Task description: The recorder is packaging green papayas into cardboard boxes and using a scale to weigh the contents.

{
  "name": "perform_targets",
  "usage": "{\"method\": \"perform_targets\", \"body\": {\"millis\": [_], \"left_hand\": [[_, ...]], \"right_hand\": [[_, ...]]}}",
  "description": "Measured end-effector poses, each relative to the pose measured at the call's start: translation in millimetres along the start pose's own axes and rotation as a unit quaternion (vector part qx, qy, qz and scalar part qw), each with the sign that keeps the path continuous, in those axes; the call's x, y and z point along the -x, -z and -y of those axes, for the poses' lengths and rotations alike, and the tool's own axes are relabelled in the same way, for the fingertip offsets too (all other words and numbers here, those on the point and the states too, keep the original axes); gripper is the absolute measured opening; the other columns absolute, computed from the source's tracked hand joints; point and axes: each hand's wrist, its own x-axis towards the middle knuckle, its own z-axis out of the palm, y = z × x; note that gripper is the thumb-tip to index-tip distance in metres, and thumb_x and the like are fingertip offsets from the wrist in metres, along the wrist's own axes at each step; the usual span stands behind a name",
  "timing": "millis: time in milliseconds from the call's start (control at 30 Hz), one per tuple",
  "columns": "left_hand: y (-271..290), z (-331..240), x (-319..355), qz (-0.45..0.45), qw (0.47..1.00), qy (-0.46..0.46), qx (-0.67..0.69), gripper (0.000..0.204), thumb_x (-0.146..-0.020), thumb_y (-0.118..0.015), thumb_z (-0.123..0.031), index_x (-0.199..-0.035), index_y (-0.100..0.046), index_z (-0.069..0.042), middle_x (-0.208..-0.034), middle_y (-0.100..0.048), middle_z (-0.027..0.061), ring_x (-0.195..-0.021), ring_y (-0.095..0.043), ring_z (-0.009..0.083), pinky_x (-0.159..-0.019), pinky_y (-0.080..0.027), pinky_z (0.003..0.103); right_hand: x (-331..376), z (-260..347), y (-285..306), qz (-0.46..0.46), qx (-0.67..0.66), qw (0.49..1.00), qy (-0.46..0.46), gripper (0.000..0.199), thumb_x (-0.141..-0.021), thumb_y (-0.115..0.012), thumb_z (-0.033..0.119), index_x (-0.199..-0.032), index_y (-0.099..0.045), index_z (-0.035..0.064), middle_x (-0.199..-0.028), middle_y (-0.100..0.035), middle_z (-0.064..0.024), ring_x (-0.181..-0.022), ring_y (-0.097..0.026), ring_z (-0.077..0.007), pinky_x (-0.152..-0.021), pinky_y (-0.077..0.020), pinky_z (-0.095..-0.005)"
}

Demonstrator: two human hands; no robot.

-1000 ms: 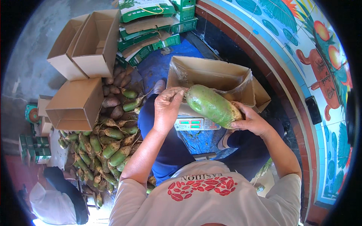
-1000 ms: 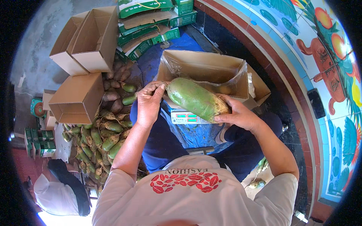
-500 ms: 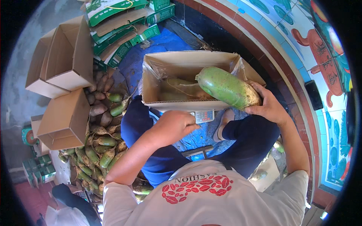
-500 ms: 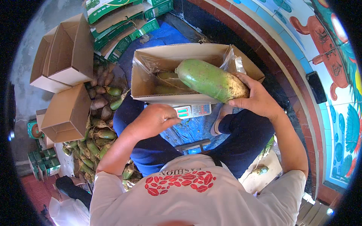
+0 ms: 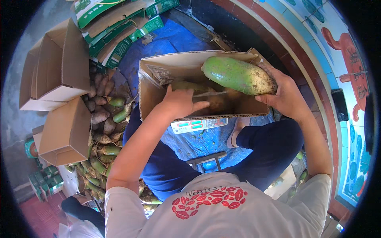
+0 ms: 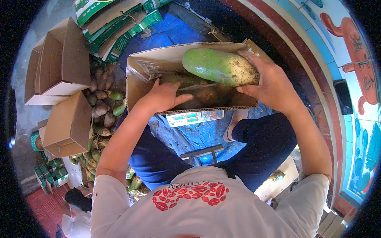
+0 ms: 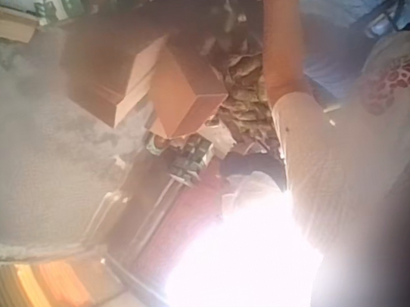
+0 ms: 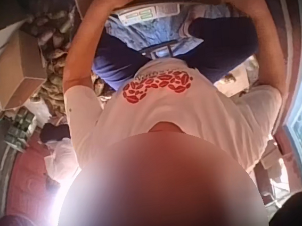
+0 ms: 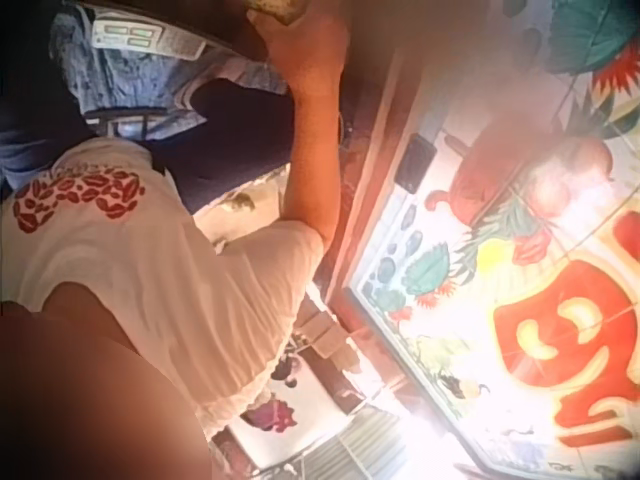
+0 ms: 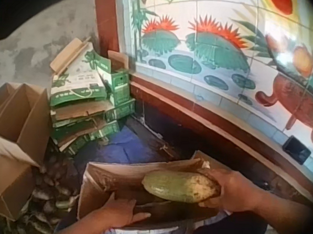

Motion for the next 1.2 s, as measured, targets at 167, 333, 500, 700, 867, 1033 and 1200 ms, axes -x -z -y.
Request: {"method": "perform_targets", "body": {"millis": [167,333,500,700,867,1033,1200], "left_hand": [[23.8,-3.8,11.1,0.268,0.955,-0.003,0.129,0.074,-0.082,-0.033,-0.062,-0.095,-0.06,0.005,-0.095,-0.059,0.0217,-0.099,-0.053,0.0349,-0.098,-0.024,0.051],[19.5,-15.0,44.7,0.093,0.991,-0.079,0.058,0.062,-0.079,-0.048,-0.054,-0.089,-0.059,0.006,-0.1,-0.056,0.024,-0.097,-0.05,0.0396,-0.094,-0.028,0.052],[24.2,-18.4,45.9,0.051,0.993,-0.095,0.055,0.054,-0.076,-0.054,-0.048,-0.086,-0.06,0.004,-0.092,-0.055,0.022,-0.092,-0.052,0.0363,-0.097,-0.026,0.05],[21.8,-18.9,46.8,0.123,0.988,-0.063,0.076,0.047,-0.073,-0.059,-0.044,-0.079,-0.059,0.002,-0.082,-0.057,0.0173,-0.085,-0.055,0.0313,-0.095,-0.03,0.048],[16.5,-16.9,52.9,0.095,0.987,-0.073,0.107,0.045,-0.071,-0.061,-0.041,-0.08,-0.058,0.003,-0.08,-0.056,0.0181,-0.085,-0.054,0.0317,-0.09,-0.036,0.044],[14.7,-16.0,51.8,0.096,0.986,-0.084,0.104,0.045,-0.071,-0.062,-0.04,-0.082,-0.057,0.003,-0.08,-0.056,0.0184,-0.084,-0.054,0.032,-0.089,-0.036,0.044],[13.0,-17.6,54.0,0.082,0.986,-0.094,0.113,0.046,-0.07,-0.063,-0.041,-0.082,-0.057,0.004,-0.081,-0.055,0.0182,-0.083,-0.054,0.0322,-0.089,-0.036,0.043]], "right_hand": [[-16.9,-4.6,-5.7,0.011,0.115,0.992,0.052,0.067,-0.063,-0.073,0.017,-0.122,-0.043,0.0077,-0.102,-0.056,-0.0196,-0.093,-0.054,-0.0356,-0.08,-0.0447,-0.0381],[-40.9,3.8,-23.6,0.093,0.173,0.98,0.038,0.063,-0.065,-0.07,0.018,-0.12,-0.043,0.0059,-0.098,-0.055,-0.0193,-0.087,-0.056,-0.0346,-0.076,-0.046,-0.0395],[-71.7,9.1,-66.3,0.168,0.251,0.952,0.057,0.066,-0.065,-0.071,0.019,-0.122,-0.04,0.0064,-0.097,-0.054,-0.0176,-0.087,-0.056,-0.0331,-0.077,-0.0453,-0.0389],[-97.3,-1.9,-110.1,0.224,0.265,0.935,0.071,0.064,-0.065,-0.071,0.022,-0.12,-0.041,0.0052,-0.097,-0.053,-0.0182,-0.086,-0.056,-0.0342,-0.077,-0.0456,-0.0395],[-101.1,-20.0,-127.2,0.204,0.147,0.961,0.116,0.063,-0.065,-0.071,0.022,-0.118,-0.041,0.0046,-0.098,-0.054,-0.019,-0.09,-0.056,-0.0342,-0.076,-0.0469,-0.0399],[-102.4,-29.8,-161.6,0.264,0.18,0.941,0.108,0.064,-0.064,-0.072,0.022,-0.118,-0.041,0.0057,-0.102,-0.052,-0.0184,-0.093,-0.055,-0.0345,-0.078,-0.0469,-0.0405],[-117.3,-19.7,-175.9,0.369,0.236,0.897,0.063,0.064,-0.063,-0.073,0.023,-0.117,-0.043,0.0053,-0.104,-0.049,-0.0165,-0.1,-0.05,-0.0324,-0.081,-0.0442,-0.0399]]}}
